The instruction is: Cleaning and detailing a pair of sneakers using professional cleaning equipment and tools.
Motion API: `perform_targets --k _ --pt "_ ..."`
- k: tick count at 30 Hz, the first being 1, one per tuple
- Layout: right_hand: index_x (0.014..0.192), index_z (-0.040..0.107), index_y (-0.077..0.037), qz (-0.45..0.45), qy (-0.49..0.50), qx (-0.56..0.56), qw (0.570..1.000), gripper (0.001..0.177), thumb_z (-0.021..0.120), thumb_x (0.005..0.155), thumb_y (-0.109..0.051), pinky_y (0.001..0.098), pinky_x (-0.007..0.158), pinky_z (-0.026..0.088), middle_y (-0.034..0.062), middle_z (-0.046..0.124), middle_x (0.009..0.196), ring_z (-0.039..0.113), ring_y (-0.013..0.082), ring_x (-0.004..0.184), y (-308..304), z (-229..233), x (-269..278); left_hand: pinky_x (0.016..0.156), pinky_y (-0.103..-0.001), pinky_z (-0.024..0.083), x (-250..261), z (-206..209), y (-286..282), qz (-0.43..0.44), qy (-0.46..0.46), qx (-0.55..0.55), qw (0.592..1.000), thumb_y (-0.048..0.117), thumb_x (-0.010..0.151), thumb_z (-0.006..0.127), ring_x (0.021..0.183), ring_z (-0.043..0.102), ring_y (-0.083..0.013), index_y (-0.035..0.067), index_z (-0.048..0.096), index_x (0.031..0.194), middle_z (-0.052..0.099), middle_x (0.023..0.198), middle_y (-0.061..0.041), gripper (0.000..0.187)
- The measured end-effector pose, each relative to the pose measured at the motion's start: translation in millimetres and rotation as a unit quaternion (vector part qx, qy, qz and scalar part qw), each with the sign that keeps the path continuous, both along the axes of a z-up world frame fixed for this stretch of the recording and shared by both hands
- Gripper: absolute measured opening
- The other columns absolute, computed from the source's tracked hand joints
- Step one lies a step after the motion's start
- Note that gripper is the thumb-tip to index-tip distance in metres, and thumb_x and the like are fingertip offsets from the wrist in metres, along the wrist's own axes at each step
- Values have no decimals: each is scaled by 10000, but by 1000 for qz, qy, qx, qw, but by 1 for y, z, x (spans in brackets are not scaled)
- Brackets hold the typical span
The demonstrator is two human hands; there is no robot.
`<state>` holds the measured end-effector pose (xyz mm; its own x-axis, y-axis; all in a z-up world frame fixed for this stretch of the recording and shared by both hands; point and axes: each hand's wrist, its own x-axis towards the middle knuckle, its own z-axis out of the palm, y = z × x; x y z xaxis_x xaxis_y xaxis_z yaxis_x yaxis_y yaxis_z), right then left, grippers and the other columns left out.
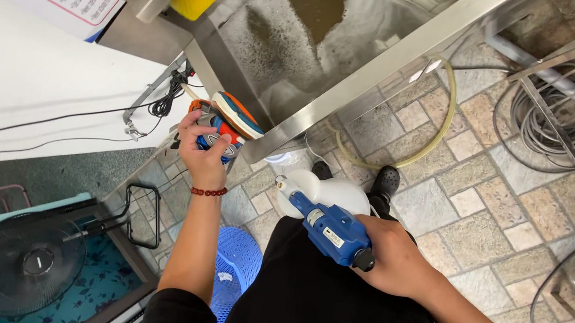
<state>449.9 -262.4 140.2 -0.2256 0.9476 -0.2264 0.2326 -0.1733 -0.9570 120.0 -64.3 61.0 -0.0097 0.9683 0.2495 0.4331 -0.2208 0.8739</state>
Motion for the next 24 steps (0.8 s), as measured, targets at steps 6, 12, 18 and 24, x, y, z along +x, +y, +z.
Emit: perform_targets --k 6,12,18,24 --pt "975 677 -1 16 -6 13 1000 341 789 710 -186 408 661 573 163 723 803 737 347 737 0 3 -8 1161 -399 389 -13 -7 -2 44 -148 -12 988 -99 714 761 1306 529 -253 65 618 867 533 1374 -100 265" --pt "1028 673 5 17 -7 17 1000 390 770 697 -175 409 668 583 169 731 832 746 344 751 0 5 -6 1160 -389 375 -12 -10 -4 46 -141 -4 989 -108 700 735 1303 536 -251 63 600 850 550 1348 -103 265" --pt "1041 668 9 21 -4 2 1000 424 793 680 -173 411 676 582 173 735 832 748 342 765 -1 7 -2 1158 -394 389 -8 -12 -2 47 -164 -4 985 -104 702 742 1283 539 -249 71 600 847 540 1341 -93 268" --pt "1045 671 9 4 -9 -3 1000 403 790 700 -163 392 691 596 163 745 836 768 322 765 -2 6 -2 1143 -394 402 -2 -15 -2 57 -146 -8 988 -106 706 758 1276 543 -254 64 616 851 533 1331 -94 265"
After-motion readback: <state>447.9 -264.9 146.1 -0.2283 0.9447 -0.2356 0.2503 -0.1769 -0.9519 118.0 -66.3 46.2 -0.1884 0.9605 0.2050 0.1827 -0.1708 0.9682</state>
